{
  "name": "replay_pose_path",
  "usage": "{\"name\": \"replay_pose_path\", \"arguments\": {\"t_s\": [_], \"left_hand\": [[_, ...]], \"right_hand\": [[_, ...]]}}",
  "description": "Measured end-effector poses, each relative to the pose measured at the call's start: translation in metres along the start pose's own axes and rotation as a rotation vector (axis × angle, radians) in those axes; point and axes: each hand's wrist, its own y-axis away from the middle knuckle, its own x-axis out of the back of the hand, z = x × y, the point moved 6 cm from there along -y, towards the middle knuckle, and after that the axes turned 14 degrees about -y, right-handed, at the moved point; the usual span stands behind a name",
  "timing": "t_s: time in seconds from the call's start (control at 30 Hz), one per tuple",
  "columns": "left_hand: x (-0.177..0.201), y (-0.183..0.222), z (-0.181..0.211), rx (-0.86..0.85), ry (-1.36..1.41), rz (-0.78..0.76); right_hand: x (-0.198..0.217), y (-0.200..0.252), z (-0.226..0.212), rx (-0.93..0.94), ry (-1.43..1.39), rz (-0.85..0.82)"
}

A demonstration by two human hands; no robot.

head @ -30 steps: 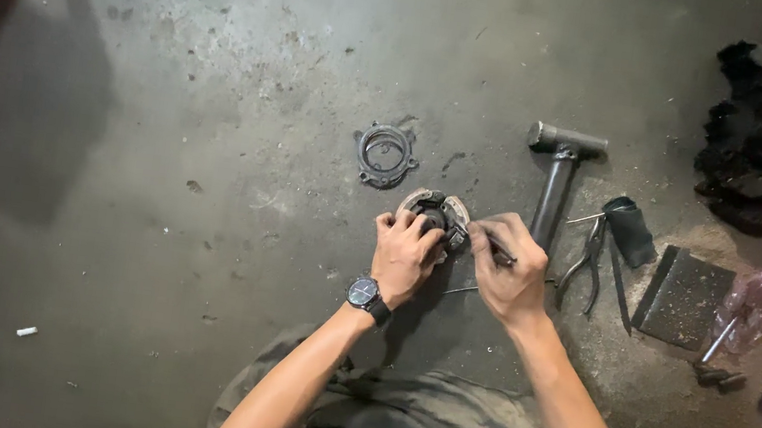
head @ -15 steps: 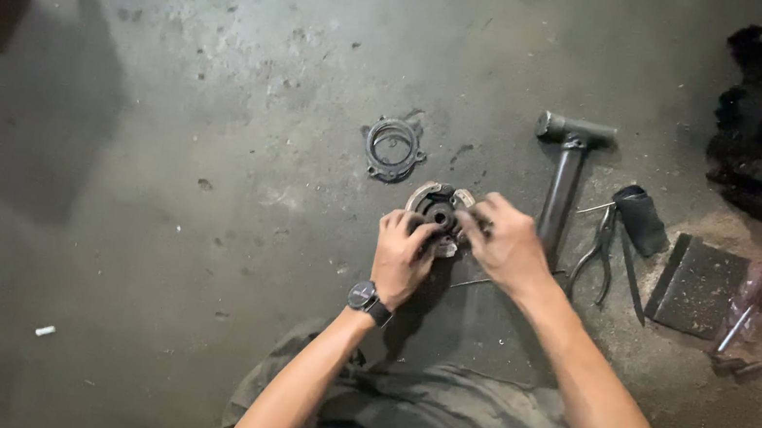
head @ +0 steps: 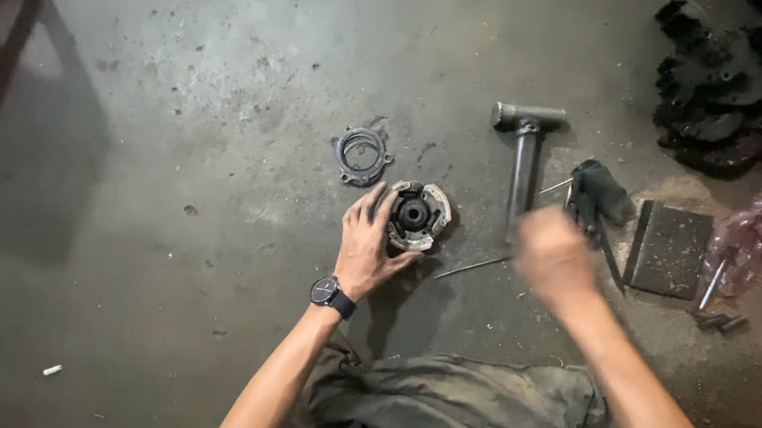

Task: The recorder disassembles a mechanical component on the floor and then uses a bench grinder to polish or deburr a metal gasket/plate.

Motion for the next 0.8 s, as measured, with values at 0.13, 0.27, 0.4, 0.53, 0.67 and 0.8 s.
{"name": "replay_pose_path", "arguments": {"t_s": [0.13, 0.27, 0.4, 0.53, 0.67, 0.8], "left_hand": [[-0.007, 0.009, -0.011, -0.018, 0.061, 0.046], [-0.015, 0.022, -0.035, 0.108, 0.253, 0.027], [-0.001, 0.005, -0.012, -0.055, 0.040, 0.003], [-0.023, -0.009, 0.001, -0.025, -0.092, -0.123], [-0.036, -0.015, 0.016, -0.129, -0.050, -0.114], [-0.042, -0.010, 0.021, -0.130, 0.015, -0.144]], "right_hand": [[-0.042, 0.011, -0.049, 0.121, 0.010, -0.234], [-0.030, 0.010, -0.065, 0.280, 0.065, -0.424], [0.003, 0.019, -0.057, 0.257, -0.357, -0.250], [0.043, 0.002, -0.060, 0.051, -0.558, 0.043], [0.040, -0.007, -0.057, -0.062, -0.434, 0.023], [0.028, -0.026, -0.063, -0.149, -0.208, -0.170]]}}
